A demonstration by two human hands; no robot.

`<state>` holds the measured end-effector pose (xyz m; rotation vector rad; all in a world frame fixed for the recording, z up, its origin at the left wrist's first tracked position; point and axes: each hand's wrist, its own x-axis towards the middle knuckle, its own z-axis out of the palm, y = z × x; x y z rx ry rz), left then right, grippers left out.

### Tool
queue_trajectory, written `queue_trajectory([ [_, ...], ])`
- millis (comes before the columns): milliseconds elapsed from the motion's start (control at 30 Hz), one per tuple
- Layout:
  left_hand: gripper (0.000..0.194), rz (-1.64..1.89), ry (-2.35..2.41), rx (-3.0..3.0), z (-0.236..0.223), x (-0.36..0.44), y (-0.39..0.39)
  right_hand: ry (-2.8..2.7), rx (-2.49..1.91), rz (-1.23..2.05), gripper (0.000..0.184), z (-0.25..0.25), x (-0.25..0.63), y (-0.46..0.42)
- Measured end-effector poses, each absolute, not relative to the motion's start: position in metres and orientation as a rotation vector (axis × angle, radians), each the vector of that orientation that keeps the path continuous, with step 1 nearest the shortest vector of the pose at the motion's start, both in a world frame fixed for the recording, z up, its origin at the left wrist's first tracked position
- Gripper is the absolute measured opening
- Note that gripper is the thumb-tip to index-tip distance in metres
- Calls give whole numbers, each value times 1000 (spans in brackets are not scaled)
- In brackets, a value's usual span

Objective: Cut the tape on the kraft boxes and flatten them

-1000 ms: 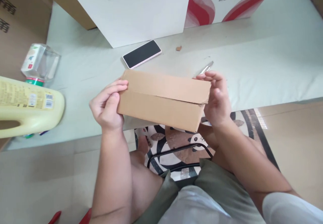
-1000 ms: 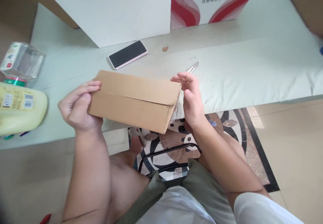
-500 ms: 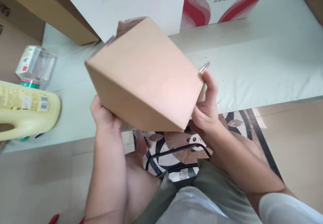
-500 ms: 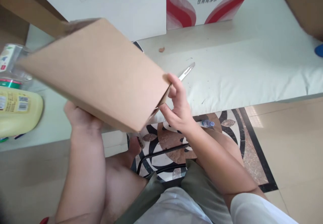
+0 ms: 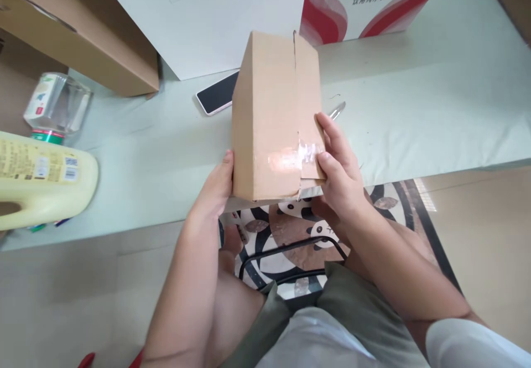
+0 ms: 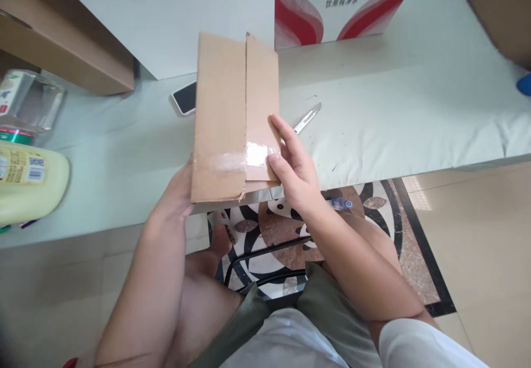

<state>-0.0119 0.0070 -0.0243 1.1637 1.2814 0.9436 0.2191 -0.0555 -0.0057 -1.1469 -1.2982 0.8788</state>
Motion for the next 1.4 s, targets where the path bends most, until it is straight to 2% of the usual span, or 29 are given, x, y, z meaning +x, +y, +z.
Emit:
queue_trajectory([
  [133,35,561,1232,1200,-11,-9,4,-1305,-1134,828,59,-5,221,-56],
  [200,37,526,1273,1239,-12,-9,5,-1310,-1135,833,59,-3,221,-57],
  [233,40,591,1320,1269,-15,-11,6,-1315,-1144,839,57,-2,221,-58],
  [300,58,864,1367,1334,-23,-14,11,-1353,-1177,828,52,2,220,-61],
  [333,70,1007,1303,1361,-27,-16,13,-1381,-1199,807,49,3,220,-62],
  [400,75,1178,1045,1450,-34,-19,17,-1438,-1227,746,44,5,219,-63],
  [533,71,1170,685,1748,-35,-16,19,-1480,-1193,675,41,4,218,-61],
  [867,57,1300,660,1784,-45,-5,19,-1503,-1219,706,41,4,213,-60],
  [967,55,1349,663,1784,-47,-5,22,-1486,-1179,687,47,-5,218,-56],
  [1033,55,1363,647,1788,-47,-7,23,-1466,-1328,620,48,-11,225,-50],
  [1200,57,1340,615,1802,-44,-10,25,-1594,-2079,465,57,-20,241,-34],
  [1400,58,1320,617,1819,-42,-13,23,-1709,-2282,305,24,-20,244,-31],
])
